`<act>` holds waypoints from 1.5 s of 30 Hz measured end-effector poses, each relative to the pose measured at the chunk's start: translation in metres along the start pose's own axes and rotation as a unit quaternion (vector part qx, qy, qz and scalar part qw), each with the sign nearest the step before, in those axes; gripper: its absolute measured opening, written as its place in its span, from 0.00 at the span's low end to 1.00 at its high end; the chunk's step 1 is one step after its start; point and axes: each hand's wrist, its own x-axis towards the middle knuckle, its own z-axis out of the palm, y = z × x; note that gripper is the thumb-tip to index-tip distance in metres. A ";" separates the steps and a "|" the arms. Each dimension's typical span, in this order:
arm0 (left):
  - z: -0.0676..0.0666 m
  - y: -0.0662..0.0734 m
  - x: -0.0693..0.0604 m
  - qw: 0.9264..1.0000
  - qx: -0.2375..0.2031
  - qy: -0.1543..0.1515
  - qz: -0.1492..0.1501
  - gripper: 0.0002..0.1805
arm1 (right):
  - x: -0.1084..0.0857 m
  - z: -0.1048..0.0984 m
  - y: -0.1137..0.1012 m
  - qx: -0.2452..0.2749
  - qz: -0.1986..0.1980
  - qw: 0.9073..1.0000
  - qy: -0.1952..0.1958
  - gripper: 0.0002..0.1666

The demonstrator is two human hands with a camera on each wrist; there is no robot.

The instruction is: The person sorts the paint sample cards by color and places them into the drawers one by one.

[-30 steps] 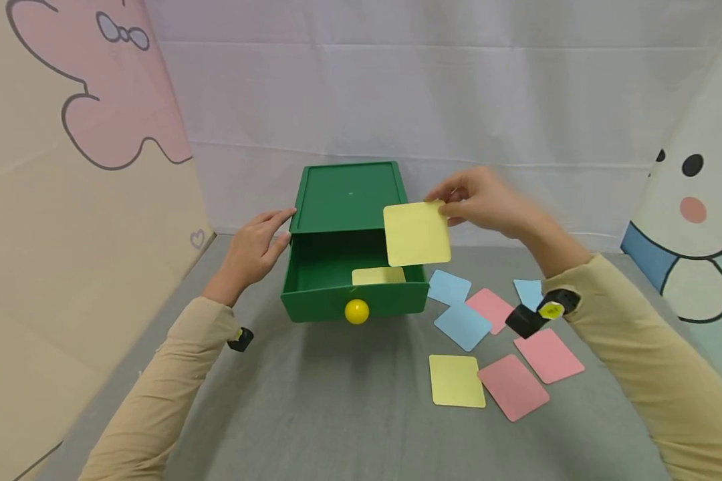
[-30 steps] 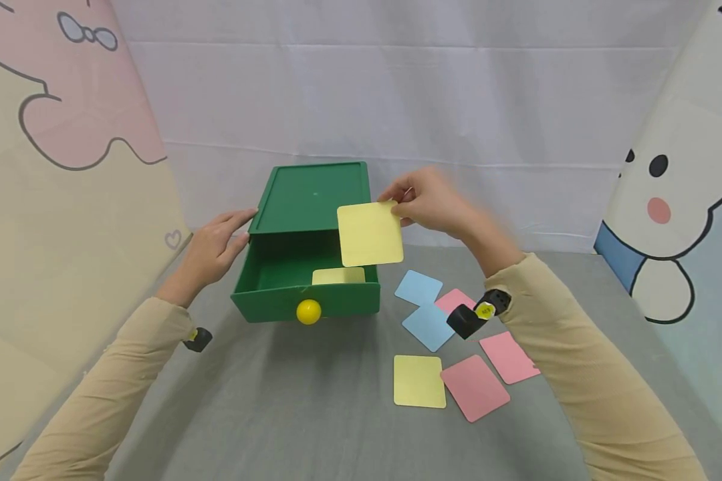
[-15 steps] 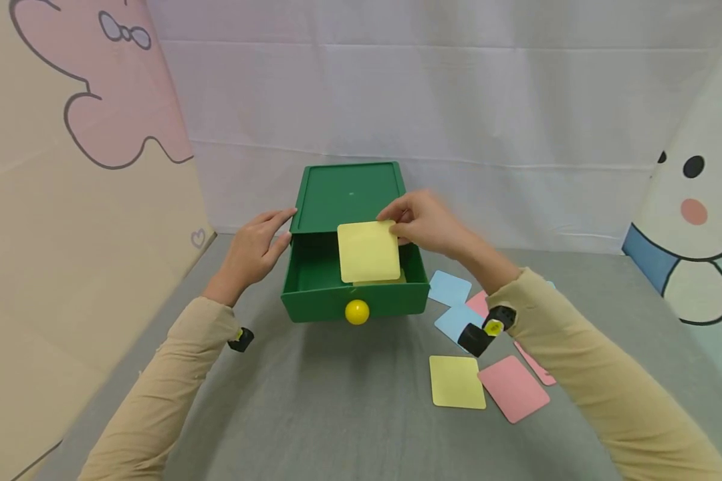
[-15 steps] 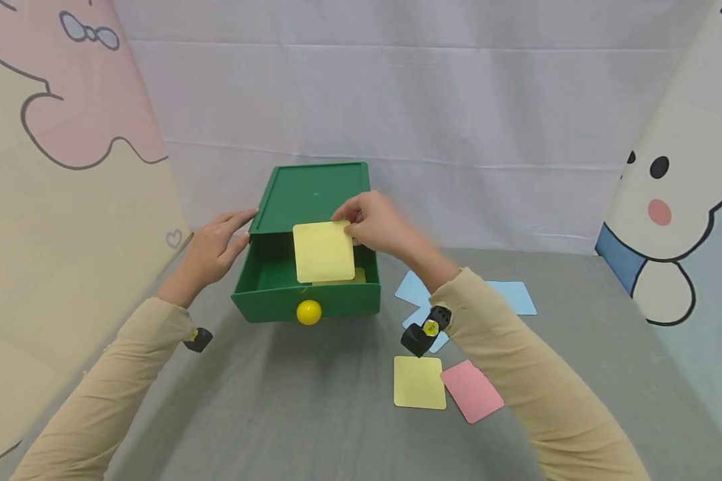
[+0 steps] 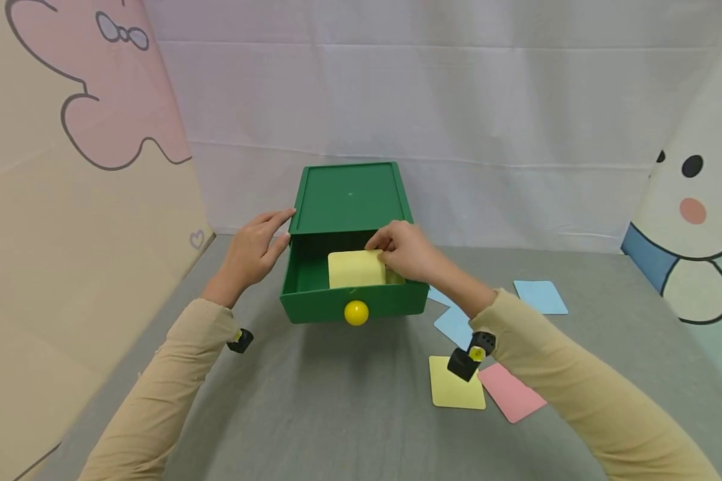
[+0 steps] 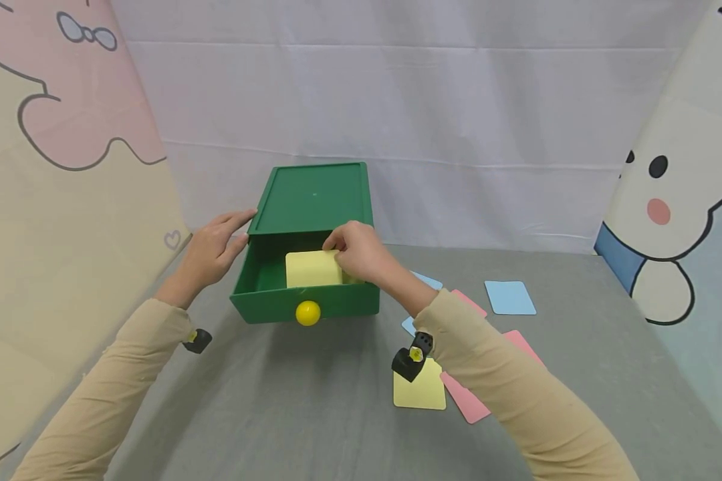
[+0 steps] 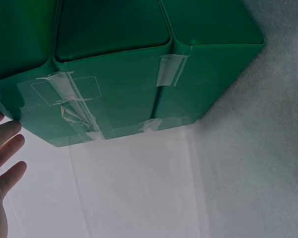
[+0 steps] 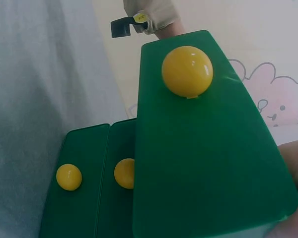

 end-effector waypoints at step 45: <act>0.000 0.001 0.001 1.000 -0.009 0.009 0.008 0.30 | -0.108 -0.045 0.109 0.027 0.045 0.998 -0.021 0.18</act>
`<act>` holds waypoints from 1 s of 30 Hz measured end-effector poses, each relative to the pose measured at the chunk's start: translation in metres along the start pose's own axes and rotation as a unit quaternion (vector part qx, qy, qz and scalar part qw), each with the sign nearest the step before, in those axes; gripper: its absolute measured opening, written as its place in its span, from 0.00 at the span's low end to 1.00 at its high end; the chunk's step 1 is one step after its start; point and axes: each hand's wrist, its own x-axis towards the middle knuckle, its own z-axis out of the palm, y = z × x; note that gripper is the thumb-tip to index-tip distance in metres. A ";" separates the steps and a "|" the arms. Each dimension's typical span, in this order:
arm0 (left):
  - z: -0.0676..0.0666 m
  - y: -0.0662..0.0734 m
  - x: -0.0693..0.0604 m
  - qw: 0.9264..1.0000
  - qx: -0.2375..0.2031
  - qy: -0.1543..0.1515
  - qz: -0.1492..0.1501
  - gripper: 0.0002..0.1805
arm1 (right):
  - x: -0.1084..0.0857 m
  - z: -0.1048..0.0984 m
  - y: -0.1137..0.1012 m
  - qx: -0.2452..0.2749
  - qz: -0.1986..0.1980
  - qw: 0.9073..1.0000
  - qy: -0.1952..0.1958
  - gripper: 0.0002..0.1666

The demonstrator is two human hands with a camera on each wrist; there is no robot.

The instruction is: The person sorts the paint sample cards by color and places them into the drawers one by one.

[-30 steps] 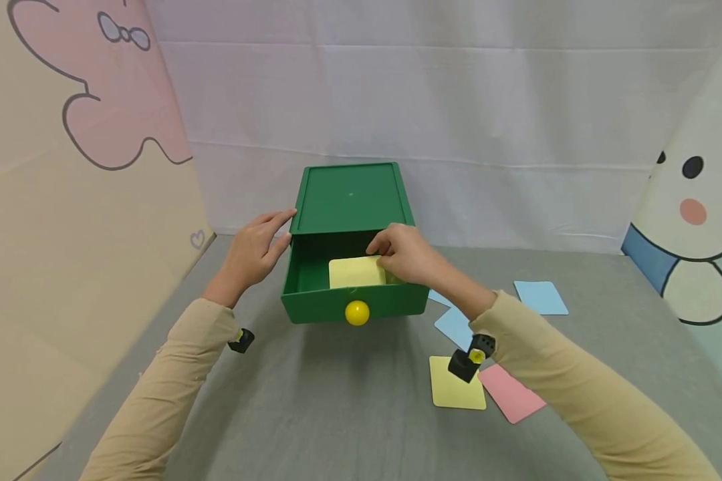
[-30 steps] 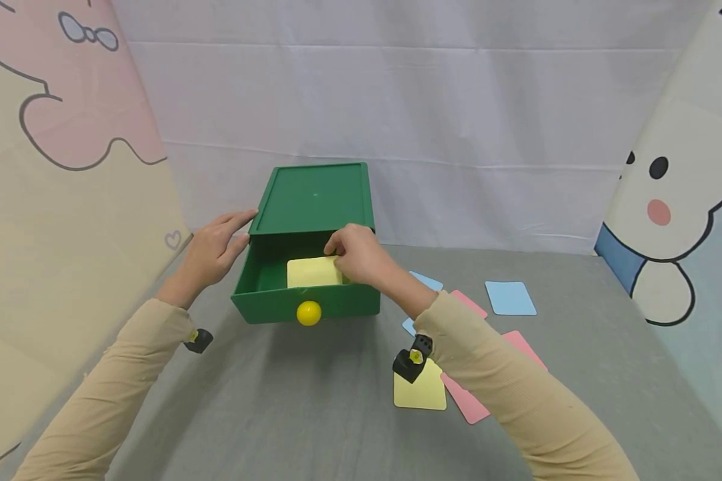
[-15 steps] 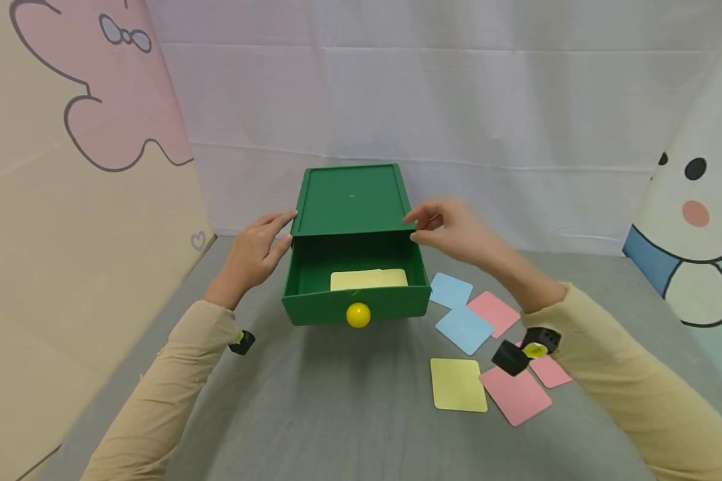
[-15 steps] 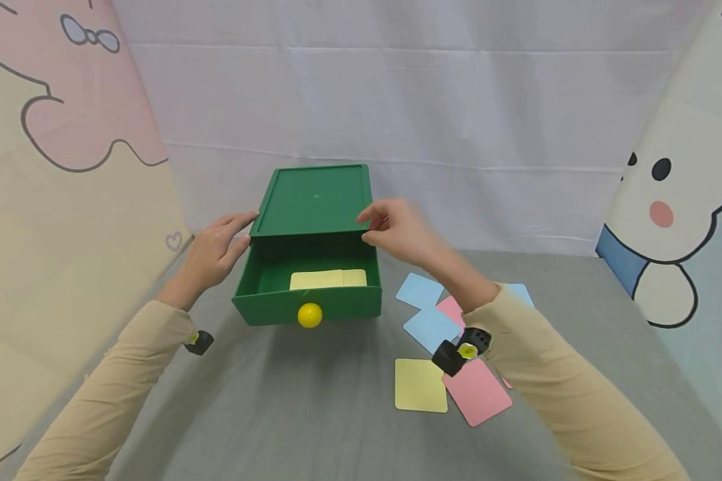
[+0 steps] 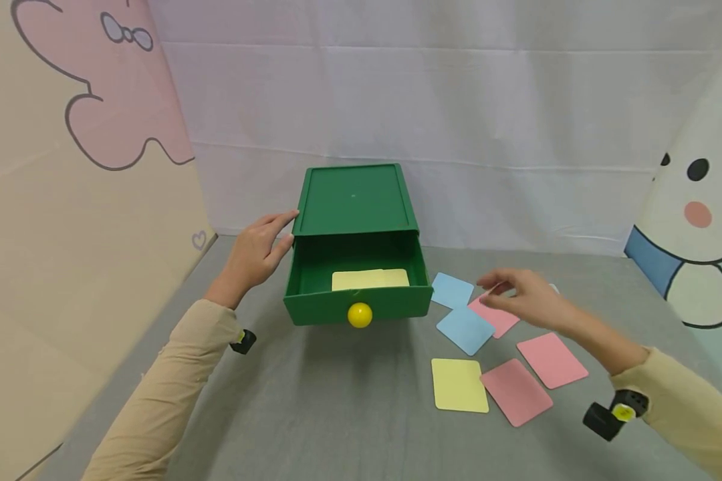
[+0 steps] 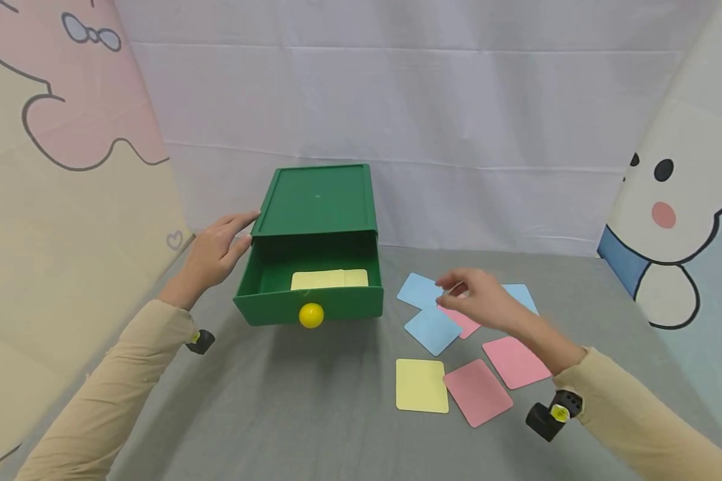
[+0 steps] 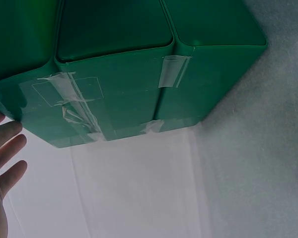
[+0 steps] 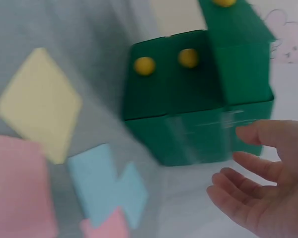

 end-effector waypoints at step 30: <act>-0.001 0.000 0.000 1.000 0.005 0.004 0.005 0.29 | -0.031 0.106 0.060 -0.146 -0.062 0.985 -0.066 0.38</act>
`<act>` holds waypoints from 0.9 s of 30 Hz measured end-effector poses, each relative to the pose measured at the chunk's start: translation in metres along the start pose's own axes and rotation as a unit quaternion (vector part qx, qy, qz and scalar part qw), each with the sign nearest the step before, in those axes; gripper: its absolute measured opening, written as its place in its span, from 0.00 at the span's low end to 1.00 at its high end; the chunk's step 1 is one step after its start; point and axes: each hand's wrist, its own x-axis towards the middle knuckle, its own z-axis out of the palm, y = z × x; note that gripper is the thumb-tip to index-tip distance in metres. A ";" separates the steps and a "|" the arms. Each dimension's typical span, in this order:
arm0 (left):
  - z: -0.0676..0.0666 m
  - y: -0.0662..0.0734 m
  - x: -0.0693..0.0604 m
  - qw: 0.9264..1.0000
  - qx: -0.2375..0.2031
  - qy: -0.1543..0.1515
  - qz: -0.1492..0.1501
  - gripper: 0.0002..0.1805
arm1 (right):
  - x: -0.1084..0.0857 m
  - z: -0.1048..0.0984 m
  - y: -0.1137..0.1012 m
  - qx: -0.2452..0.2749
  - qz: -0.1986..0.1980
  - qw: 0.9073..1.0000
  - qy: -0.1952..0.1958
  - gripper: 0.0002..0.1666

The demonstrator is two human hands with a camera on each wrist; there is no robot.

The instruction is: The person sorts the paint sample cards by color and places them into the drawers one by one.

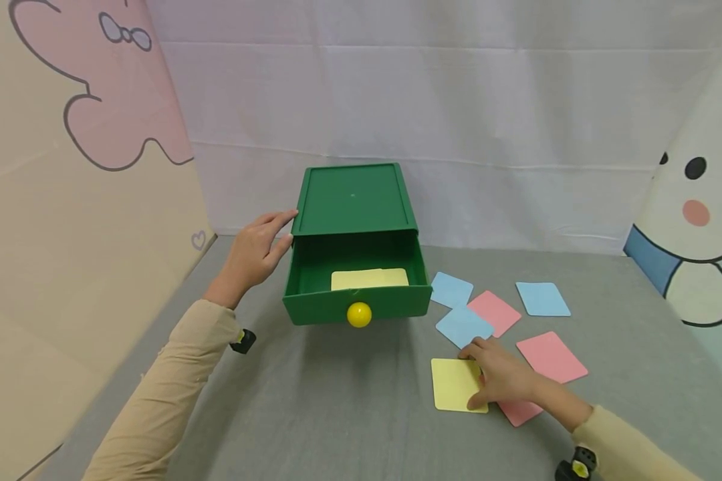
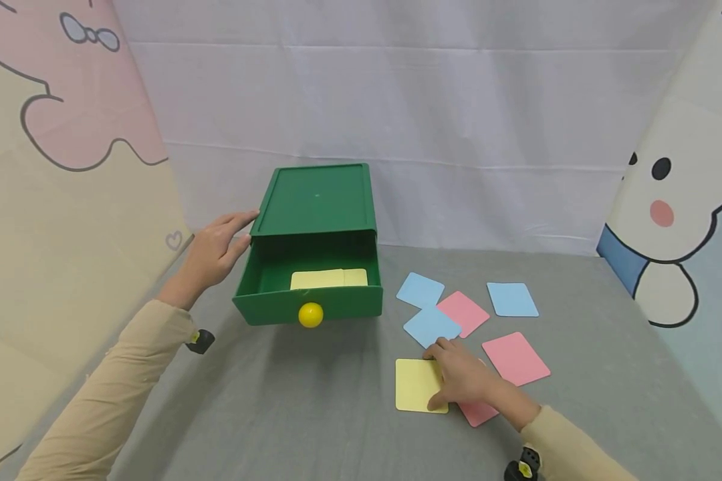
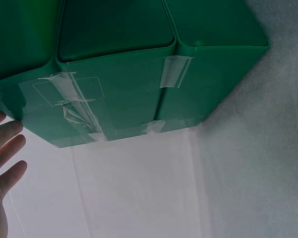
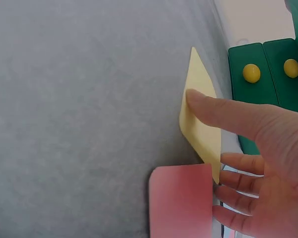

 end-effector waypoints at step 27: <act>0.001 -0.001 0.000 1.000 -0.003 0.000 -0.003 0.29 | 0.020 -0.030 0.024 0.310 0.021 0.943 -0.120 0.10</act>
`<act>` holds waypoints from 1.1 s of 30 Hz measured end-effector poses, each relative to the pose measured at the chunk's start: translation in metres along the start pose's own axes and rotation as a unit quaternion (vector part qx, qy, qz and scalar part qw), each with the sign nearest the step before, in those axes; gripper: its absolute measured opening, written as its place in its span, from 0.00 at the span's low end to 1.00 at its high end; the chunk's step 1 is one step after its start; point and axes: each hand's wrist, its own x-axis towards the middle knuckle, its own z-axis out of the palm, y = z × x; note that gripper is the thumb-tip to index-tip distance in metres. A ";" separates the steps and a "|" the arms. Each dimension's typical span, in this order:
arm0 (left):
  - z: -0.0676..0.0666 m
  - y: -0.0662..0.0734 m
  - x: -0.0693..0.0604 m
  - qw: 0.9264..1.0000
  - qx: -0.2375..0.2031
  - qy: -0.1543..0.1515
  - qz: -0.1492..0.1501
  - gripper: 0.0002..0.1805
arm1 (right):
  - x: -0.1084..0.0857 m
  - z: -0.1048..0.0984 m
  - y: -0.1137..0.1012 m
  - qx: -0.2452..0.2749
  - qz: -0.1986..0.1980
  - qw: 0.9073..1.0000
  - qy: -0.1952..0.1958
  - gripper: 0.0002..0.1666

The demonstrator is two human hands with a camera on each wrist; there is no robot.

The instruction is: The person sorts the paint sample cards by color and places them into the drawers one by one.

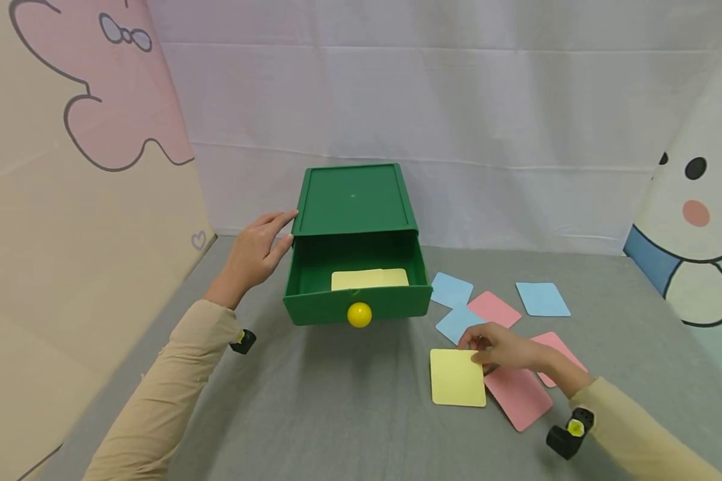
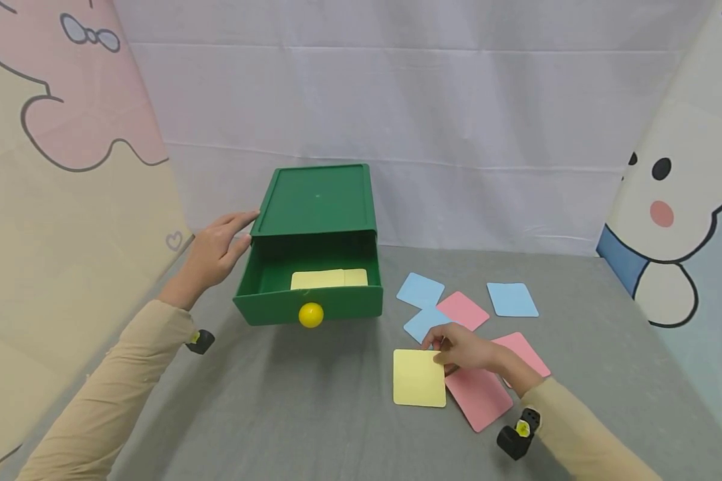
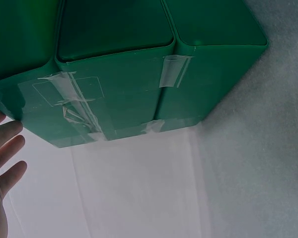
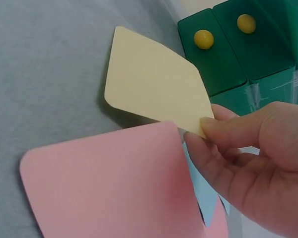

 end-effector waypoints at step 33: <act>-0.002 0.000 0.000 1.000 0.006 -0.012 -0.004 0.28 | -0.027 -0.110 -0.139 -0.117 -0.037 0.980 0.155 0.15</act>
